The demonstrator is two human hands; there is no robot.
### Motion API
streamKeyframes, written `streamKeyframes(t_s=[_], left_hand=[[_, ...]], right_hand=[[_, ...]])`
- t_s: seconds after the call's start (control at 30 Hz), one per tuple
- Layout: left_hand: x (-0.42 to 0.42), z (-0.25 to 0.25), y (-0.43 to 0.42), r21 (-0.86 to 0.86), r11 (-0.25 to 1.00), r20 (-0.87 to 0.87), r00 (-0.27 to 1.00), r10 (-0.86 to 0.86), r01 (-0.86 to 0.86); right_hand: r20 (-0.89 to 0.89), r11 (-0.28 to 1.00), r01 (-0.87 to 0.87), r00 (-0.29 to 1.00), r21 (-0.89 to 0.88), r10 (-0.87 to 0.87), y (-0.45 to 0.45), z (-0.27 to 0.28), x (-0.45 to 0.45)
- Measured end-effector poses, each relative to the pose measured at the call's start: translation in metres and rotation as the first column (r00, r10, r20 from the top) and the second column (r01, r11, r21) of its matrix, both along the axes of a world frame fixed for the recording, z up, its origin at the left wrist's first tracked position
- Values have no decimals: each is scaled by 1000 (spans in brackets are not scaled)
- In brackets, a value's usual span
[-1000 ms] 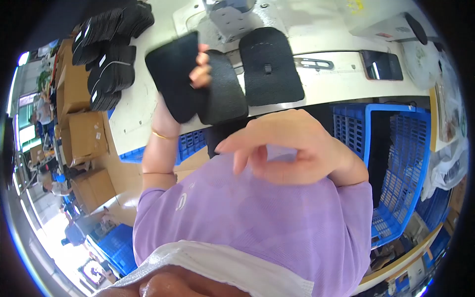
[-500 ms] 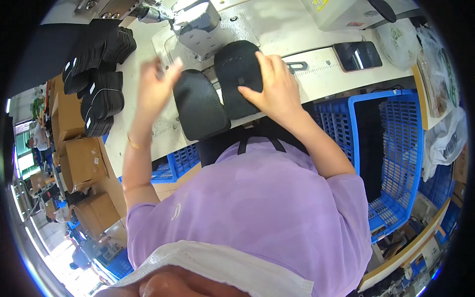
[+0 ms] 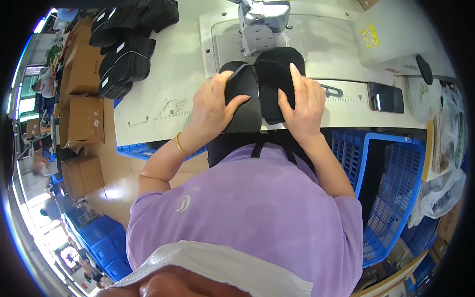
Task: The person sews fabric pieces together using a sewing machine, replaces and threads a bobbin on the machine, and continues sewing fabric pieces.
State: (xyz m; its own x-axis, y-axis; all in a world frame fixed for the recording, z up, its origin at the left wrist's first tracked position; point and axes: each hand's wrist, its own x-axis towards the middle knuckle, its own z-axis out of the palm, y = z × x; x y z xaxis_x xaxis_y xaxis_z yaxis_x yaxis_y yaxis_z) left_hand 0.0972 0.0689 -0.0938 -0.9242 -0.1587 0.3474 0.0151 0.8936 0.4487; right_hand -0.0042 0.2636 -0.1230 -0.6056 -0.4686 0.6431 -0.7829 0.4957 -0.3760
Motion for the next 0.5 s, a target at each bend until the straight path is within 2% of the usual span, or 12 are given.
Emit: streamKeyframes(t_s=[0.03, 0.07, 0.13, 0.17, 0.2, 0.27, 0.3, 0.33, 0.37, 0.4, 0.47, 0.5], left_hand=[[-5, 1, -2, 81, 997, -188, 982, 0, 15], [-7, 4, -8, 316, 949, -184, 980, 77, -15], [-10, 31, -28, 718, 693, -118, 972, 201, -56], [-11, 53, -33, 992, 123, 21, 987, 158, -41], [-9, 62, -36, 998, -47, -37, 990, 135, 44], [-7, 73, -20, 995, -56, -79, 994, 74, 83], [-8, 72, -11, 997, -3, -78, 996, 51, 78], [-9, 70, -1, 996, 52, -75, 997, 28, 74], [-11, 69, 4, 992, 107, -71, 997, 4, 70], [-13, 70, 5, 992, 102, -82, 994, 73, 75], [-19, 72, 5, 992, 89, -105, 971, 215, 88], [-19, 69, -1, 984, 81, -176, 953, 246, 160]], right_hand=[[12, 993, -82, 996, -81, 83, -1, -1, -5], [99, 977, -52, 992, -208, 75, 2, -2, -10], [274, 897, 53, 959, -439, 78, 14, -2, -17], [277, 778, 12, 938, -628, 209, 7, 32, -13], [171, 767, -141, 935, -626, 311, 9, 47, -19], [211, 845, -216, 911, -489, 355, 2, 69, -17], [249, 864, -330, 863, -380, 439, -5, 87, -16], [418, 819, -386, 719, -424, 555, -15, 92, -15], [473, 795, -430, 643, -427, 602, -21, 89, -18], [525, 769, -469, 562, -435, 640, -25, 87, -21], [650, 726, -292, 324, -623, 688, -23, 95, -11], [673, 700, -180, 190, -692, 715, -21, 98, -4]])
